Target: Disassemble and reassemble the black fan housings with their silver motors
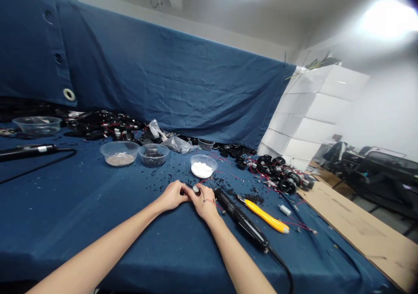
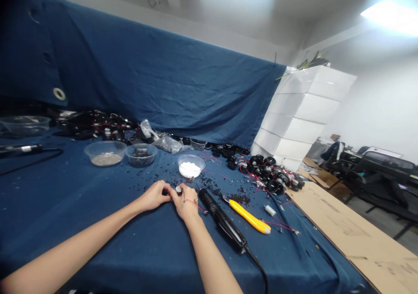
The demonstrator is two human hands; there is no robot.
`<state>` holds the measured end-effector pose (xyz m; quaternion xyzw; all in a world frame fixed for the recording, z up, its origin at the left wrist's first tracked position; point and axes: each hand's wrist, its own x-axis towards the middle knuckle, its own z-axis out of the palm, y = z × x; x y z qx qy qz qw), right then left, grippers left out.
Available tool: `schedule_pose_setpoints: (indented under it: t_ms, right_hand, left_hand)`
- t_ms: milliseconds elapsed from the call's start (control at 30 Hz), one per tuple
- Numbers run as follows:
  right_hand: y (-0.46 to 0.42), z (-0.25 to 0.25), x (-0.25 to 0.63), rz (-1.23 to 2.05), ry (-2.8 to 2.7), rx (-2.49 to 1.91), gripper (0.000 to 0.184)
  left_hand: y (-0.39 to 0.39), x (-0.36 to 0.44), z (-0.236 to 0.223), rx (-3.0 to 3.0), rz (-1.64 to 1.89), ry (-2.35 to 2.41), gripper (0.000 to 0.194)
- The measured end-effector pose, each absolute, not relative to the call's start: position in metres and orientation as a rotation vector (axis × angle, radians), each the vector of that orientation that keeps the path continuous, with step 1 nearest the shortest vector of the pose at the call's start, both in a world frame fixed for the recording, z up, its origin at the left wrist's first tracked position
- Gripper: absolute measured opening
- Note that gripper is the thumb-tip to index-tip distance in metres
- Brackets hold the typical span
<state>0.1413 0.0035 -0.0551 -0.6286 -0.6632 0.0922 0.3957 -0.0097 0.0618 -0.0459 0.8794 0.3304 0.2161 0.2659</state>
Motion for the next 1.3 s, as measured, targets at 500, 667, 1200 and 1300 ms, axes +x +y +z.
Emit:
schedule_pose_setpoints:
  t_ms: [500,667,1200,1300]
  right_hand:
    - [0.0063,-0.0627,0.1461,0.306,-1.609,-1.483,0.028]
    - [0.0043,-0.0624,0.1473,0.321,-1.638,-1.444,0.028]
    - [0.0005,-0.0597,0.1472,0.294,-1.702,-1.442,0.029]
    - [0.0006,-0.0594,0.147,0.288,-1.72,-1.437,0.028]
  left_hand:
    - [0.0552,-0.0109,-0.04,2.384,0.628,0.97,0.023]
    - [0.054,-0.0112,-0.0393,2.392,0.622,0.972,0.023]
    - [0.0593,-0.0101,-0.0452,2.371,0.558,0.949,0.023]
    - [0.0599,-0.0099,-0.0469,2.348,0.558,0.959,0.024]
